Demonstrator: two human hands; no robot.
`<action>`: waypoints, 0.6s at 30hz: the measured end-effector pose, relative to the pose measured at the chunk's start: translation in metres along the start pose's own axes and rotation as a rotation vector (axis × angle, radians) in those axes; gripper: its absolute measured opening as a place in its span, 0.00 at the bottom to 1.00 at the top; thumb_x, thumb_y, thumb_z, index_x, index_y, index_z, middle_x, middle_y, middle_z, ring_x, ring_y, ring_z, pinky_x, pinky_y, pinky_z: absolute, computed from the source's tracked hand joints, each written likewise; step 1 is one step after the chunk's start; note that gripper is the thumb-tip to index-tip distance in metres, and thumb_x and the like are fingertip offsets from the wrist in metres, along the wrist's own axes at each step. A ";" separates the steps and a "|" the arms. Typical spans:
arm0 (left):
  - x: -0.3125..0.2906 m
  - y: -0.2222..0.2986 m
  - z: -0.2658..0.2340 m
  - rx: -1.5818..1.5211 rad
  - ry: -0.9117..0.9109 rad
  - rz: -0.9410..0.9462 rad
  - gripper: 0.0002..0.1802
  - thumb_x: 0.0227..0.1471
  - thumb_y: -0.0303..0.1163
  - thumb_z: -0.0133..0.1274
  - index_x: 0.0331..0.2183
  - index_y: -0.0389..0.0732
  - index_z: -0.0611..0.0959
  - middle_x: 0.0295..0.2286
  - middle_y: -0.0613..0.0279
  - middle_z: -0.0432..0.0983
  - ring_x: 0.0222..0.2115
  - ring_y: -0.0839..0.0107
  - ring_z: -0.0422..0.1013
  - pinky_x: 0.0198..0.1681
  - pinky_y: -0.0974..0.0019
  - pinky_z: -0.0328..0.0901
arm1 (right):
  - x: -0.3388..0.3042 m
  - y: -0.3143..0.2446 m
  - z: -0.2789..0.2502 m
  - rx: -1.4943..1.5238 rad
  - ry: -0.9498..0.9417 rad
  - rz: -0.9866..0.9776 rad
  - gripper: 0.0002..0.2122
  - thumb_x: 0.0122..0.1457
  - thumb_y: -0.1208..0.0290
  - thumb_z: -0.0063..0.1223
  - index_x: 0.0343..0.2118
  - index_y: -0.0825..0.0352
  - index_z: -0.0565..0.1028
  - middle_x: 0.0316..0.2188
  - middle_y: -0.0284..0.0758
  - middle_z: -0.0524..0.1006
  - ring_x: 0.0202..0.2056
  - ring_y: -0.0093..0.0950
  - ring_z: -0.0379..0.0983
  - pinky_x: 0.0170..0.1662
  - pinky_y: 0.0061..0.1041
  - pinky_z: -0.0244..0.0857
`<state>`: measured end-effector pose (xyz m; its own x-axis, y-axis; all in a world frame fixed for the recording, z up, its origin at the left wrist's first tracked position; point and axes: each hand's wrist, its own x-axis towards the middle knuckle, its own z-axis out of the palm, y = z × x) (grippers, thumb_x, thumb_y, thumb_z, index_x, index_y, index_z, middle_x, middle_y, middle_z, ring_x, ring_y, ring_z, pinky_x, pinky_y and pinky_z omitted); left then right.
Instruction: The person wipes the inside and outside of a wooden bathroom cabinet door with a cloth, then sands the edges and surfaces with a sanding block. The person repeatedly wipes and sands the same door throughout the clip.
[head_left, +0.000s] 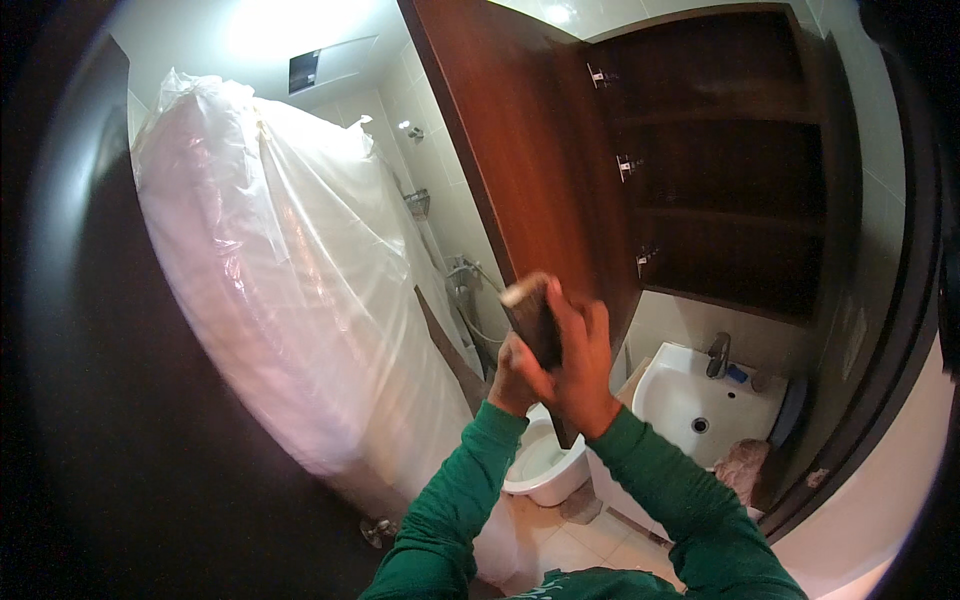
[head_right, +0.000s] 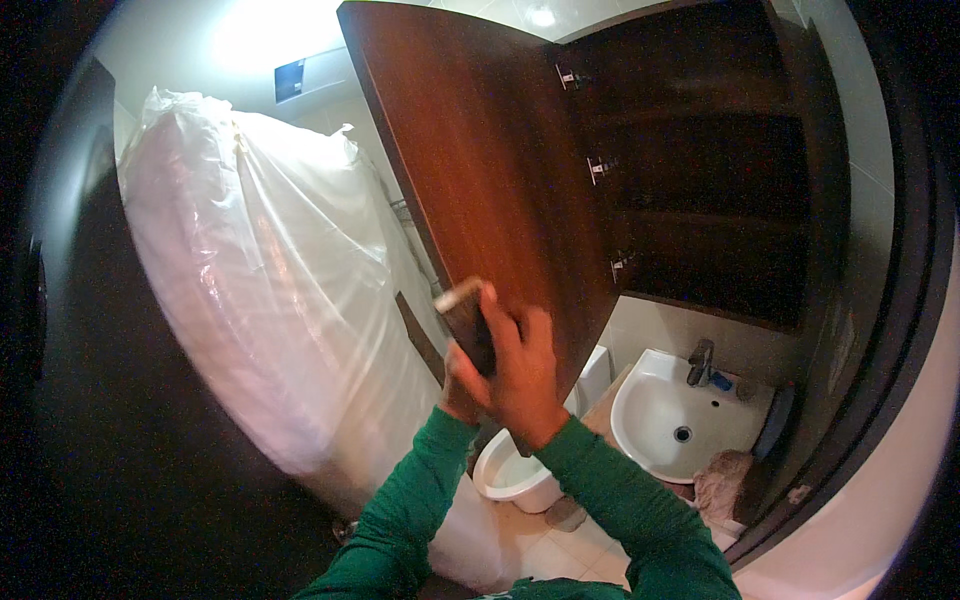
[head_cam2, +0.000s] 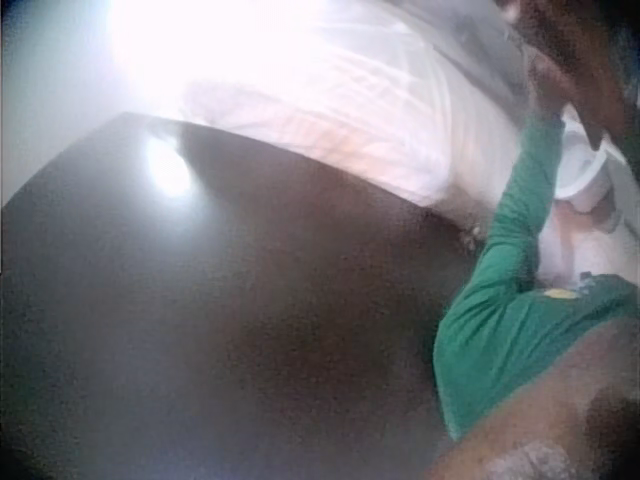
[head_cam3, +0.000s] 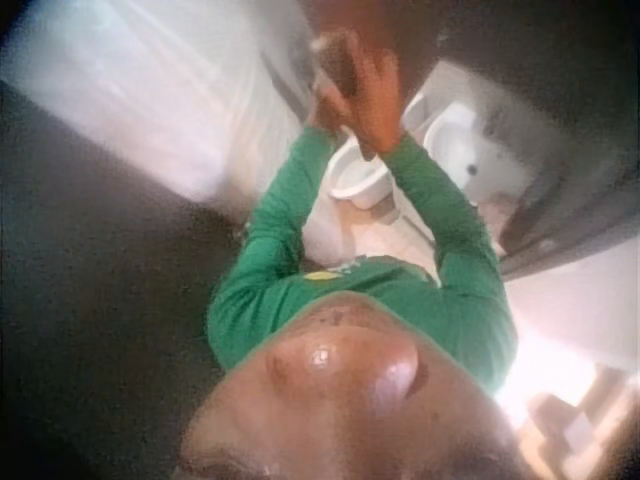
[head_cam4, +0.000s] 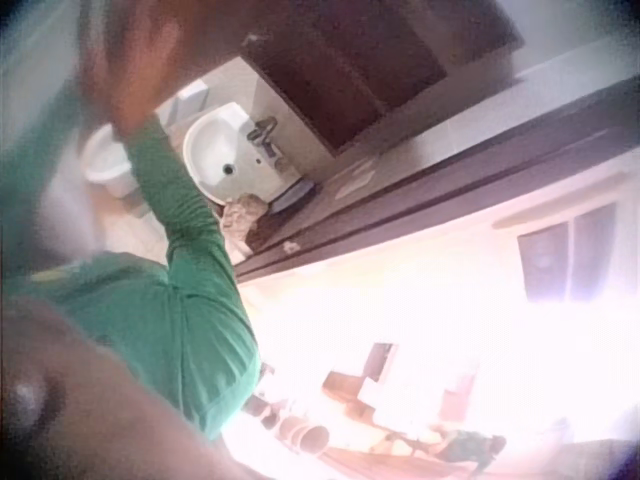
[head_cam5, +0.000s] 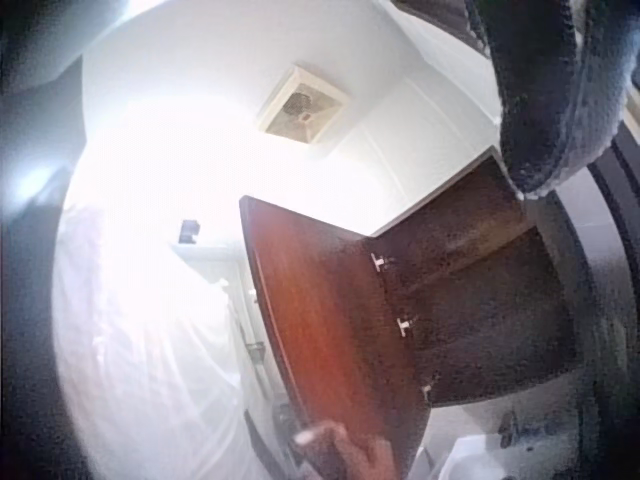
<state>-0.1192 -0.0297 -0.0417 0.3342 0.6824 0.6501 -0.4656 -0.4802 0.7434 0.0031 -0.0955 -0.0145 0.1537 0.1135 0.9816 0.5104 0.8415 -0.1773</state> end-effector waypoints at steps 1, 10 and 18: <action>0.000 0.009 0.023 0.223 0.052 0.103 0.30 0.67 0.52 0.39 0.60 0.43 0.70 0.52 0.56 0.72 0.53 0.60 0.70 0.59 0.53 0.66 | 0.023 -0.002 0.002 -0.012 -0.008 0.001 0.41 0.51 0.61 0.68 0.67 0.66 0.60 0.45 0.52 0.69 0.45 0.48 0.67 0.48 0.42 0.66; 0.001 0.022 0.033 -0.313 0.132 -0.212 0.35 0.62 0.66 0.41 0.54 0.47 0.75 0.46 0.63 0.76 0.45 0.69 0.72 0.51 0.60 0.67 | 0.246 -0.047 0.027 -0.043 0.180 -0.125 0.38 0.52 0.66 0.65 0.63 0.72 0.59 0.47 0.54 0.68 0.49 0.49 0.67 0.54 0.43 0.64; -0.033 -0.041 -0.072 0.137 0.272 -0.244 0.30 0.65 0.42 0.45 0.64 0.42 0.64 0.60 0.53 0.63 0.60 0.59 0.61 0.64 0.55 0.56 | 0.019 -0.006 -0.083 -0.024 0.101 -0.037 0.37 0.52 0.66 0.65 0.64 0.74 0.62 0.42 0.48 0.72 0.40 0.45 0.68 0.45 0.38 0.65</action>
<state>-0.1702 0.0075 -0.1048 0.1834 0.8981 0.3997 -0.2792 -0.3423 0.8971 0.0726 -0.1422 -0.0011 0.2181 0.0283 0.9755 0.5374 0.8309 -0.1442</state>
